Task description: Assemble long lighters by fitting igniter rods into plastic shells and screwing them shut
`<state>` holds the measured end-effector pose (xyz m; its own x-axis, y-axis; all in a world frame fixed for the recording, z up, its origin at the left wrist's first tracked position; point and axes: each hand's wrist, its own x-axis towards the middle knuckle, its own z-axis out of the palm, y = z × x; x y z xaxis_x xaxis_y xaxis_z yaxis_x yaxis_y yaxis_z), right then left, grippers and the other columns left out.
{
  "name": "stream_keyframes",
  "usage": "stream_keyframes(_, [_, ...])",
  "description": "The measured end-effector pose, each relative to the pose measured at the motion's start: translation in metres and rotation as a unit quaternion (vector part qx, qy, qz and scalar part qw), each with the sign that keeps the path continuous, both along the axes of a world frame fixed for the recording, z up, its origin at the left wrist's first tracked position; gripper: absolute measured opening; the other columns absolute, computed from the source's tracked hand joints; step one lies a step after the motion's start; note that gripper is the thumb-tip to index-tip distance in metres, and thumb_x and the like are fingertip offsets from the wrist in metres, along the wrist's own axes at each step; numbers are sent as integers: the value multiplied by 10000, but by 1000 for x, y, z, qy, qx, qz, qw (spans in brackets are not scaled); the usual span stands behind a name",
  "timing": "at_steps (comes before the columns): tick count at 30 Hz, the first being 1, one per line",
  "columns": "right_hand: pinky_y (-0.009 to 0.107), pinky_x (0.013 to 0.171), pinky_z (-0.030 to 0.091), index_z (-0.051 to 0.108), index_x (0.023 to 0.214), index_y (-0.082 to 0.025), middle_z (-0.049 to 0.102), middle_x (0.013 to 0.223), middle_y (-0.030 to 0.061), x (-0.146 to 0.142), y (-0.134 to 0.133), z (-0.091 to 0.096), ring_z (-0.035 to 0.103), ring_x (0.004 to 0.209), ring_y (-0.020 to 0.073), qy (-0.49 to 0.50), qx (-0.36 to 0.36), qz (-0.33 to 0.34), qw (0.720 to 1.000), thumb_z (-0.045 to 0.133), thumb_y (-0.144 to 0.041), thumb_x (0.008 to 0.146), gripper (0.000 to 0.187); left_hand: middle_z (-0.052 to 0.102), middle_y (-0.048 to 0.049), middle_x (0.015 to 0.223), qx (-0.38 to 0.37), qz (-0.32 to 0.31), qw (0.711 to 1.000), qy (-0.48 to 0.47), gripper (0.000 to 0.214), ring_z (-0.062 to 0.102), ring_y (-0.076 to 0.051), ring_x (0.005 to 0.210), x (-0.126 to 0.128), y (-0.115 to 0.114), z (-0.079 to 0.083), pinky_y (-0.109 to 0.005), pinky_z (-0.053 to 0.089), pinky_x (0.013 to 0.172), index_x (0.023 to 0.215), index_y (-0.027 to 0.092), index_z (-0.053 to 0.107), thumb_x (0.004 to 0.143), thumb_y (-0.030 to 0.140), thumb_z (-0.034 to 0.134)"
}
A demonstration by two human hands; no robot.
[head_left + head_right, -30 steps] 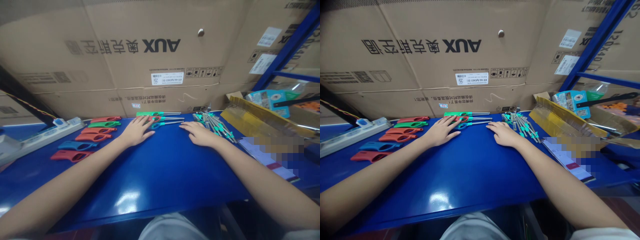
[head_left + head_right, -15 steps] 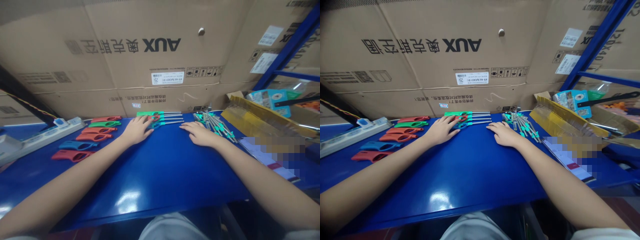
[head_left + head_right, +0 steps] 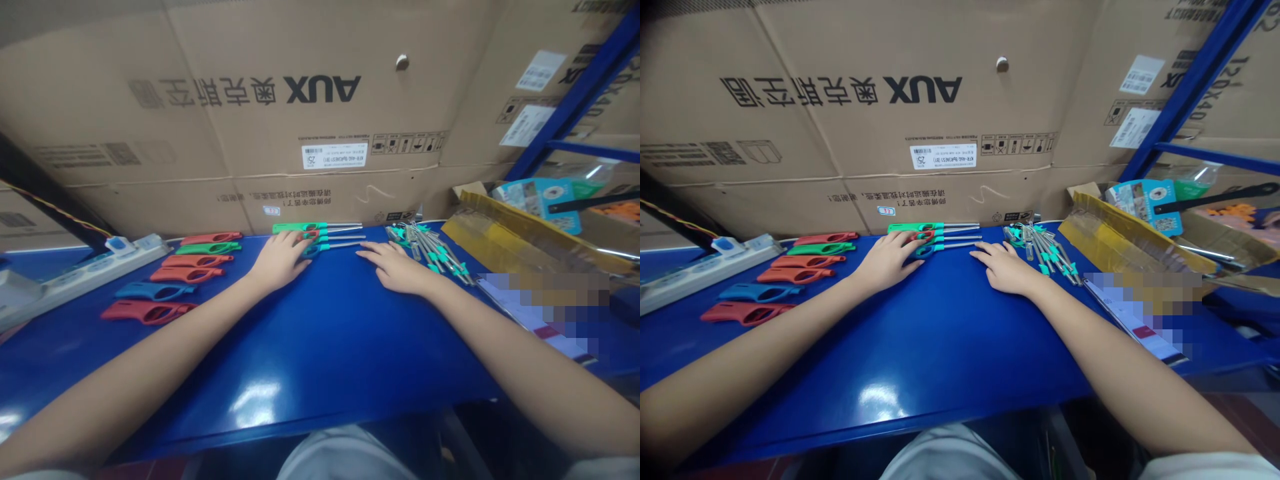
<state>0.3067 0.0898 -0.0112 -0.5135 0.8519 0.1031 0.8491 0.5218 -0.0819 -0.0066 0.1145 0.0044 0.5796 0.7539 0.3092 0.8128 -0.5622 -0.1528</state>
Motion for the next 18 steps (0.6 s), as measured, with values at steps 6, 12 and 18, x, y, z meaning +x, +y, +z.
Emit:
stream_keyframes(6, [702,1226,92,427,1553,-244,350,1652,73,-11,-3,0,357,1493,330,-7,22,1,1000,359,-242,969,588,528,-132,1473,-9,-2,1000,-10,547,494,-339,1313,0,2,0,-462,454,1023,1525,252,444,1002,401,501])
stream_keyframes(12, [735,1211,17,389,1575,-252,345,1649,71,-19,-2,-2,340,1504,358,-9,18,-12,1000,318,-360,1018,571,510,-146,1510,-11,12,1000,-20,546,477,-347,1358,-7,3,-5,-475,439,1082,1501,202,473,1002,422,483])
stream_keyframes(18, [721,1217,-6,378,1581,-239,334,1652,83,-17,-1,-1,330,1511,357,-12,8,-23,1000,313,-375,1024,578,495,-156,1526,-17,0,1000,-14,557,453,-343,1395,-12,6,-8,-472,393,1148,1506,180,478,1014,441,450])
